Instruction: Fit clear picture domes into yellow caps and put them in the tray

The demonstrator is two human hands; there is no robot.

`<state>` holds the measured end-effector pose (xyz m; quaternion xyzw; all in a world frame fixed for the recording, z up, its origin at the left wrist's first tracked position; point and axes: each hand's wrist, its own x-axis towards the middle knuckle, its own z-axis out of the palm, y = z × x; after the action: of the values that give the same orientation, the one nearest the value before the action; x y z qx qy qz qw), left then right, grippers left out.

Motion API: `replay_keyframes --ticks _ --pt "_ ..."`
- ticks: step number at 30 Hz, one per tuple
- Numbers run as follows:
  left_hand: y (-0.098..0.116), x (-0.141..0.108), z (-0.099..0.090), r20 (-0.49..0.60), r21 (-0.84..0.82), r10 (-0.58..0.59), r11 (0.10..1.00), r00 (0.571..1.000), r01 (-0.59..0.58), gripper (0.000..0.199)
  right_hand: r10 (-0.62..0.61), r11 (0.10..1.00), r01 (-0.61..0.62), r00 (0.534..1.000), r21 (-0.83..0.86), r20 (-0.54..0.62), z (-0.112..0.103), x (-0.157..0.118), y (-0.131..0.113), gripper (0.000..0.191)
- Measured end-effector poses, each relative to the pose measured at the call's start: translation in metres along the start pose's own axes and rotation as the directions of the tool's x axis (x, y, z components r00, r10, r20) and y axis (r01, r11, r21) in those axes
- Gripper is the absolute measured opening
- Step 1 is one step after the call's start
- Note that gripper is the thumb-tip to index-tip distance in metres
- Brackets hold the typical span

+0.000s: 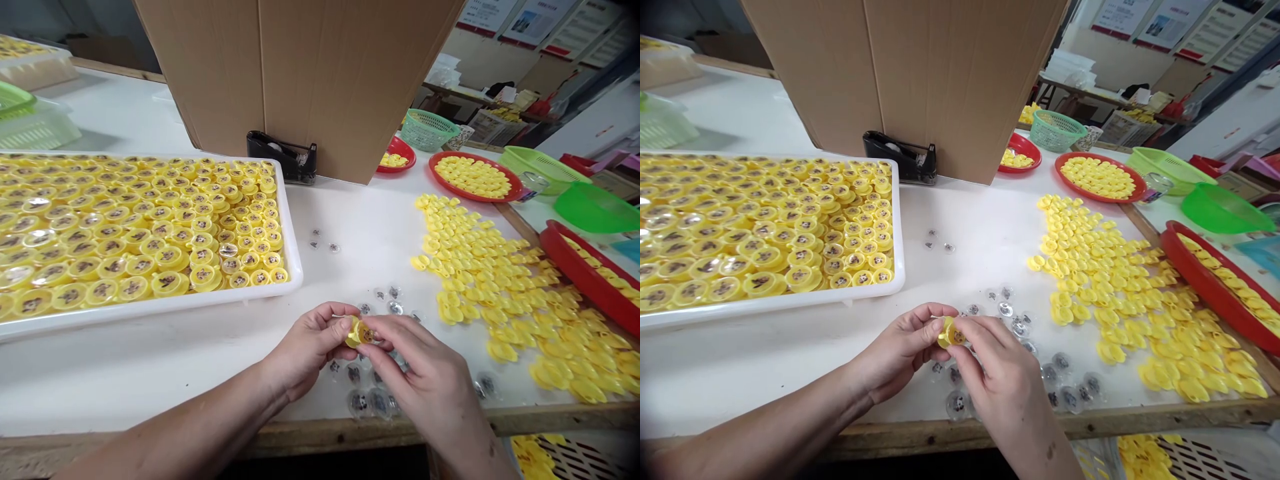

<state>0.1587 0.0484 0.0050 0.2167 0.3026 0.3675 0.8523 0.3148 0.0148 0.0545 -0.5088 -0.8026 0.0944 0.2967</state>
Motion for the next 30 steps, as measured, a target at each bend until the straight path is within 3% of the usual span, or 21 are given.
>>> replay_keyframes --ticks 8,15,30 --pt "-0.001 -0.002 0.001 -0.006 -0.013 0.017 1.0 1.0 -0.017 0.034 0.008 1.0 -0.007 0.999 -0.004 0.048 -0.002 0.0 -0.002 0.029" --pt "-0.002 -0.001 0.001 -0.006 -0.03 -0.06 0.998 0.998 0.059 0.032 0.117 0.986 -0.141 0.964 0.085 0.239 -0.012 0.003 0.008 0.033" --pt "0.001 0.001 0.0 -0.027 0.012 -0.032 0.999 0.999 0.032 0.034 -0.041 0.997 0.051 0.987 -0.063 0.157 -0.005 0.005 0.003 0.028"
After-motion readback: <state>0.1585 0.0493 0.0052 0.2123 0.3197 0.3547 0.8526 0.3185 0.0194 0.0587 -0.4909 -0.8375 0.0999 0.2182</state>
